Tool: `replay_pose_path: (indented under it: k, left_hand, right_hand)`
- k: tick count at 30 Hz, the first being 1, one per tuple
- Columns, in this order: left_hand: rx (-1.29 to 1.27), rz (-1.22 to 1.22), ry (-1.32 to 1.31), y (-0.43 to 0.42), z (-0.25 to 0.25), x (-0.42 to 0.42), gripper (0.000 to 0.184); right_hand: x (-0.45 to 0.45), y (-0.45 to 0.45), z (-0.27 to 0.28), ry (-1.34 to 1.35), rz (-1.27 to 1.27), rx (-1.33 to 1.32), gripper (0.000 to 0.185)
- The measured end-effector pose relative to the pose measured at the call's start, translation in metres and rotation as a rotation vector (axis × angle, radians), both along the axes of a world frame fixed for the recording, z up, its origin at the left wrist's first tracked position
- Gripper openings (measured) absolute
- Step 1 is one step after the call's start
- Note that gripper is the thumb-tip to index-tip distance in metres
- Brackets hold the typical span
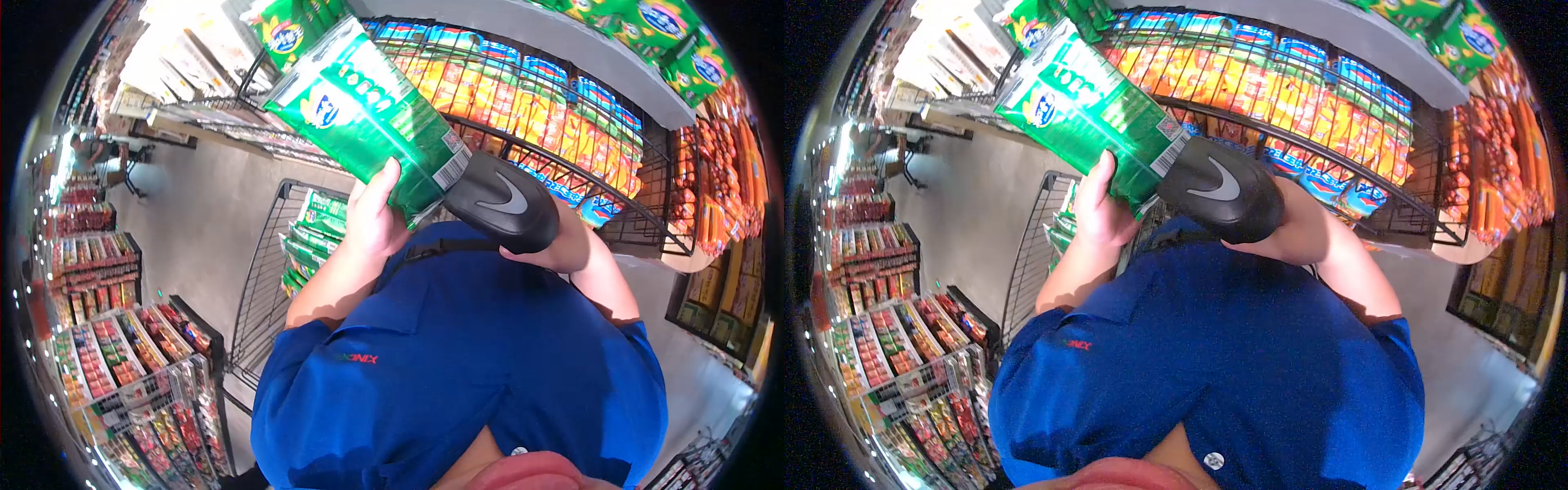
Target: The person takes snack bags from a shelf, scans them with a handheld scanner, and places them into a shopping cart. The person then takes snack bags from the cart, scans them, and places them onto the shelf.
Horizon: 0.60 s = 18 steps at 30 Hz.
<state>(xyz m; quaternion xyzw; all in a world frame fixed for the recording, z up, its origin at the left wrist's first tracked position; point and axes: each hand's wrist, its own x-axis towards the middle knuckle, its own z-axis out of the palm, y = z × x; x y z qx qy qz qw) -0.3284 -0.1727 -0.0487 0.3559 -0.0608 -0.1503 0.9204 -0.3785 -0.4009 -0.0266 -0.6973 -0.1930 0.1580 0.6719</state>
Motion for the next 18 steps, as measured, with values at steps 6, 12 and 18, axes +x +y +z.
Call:
replay_pose_path:
  k: [6, 12, 18]
  left_hand:
    - [-0.019, 0.152, -0.025, 0.037, -0.006, -0.018, 0.048]
    - [0.309, 0.598, 0.190, 0.132, -0.051, -0.077, 0.042]
    - [1.170, 0.482, 0.448, 0.219, -0.146, -0.166, 0.045]
  right_hand:
    - [0.015, 0.018, -0.004, 0.176, 0.092, -0.151, 0.057]
    - [0.025, 0.031, -0.038, 0.241, 0.064, -0.295, 0.053]
    - [0.037, 0.044, -0.062, 0.176, 0.082, -0.544, 0.066]
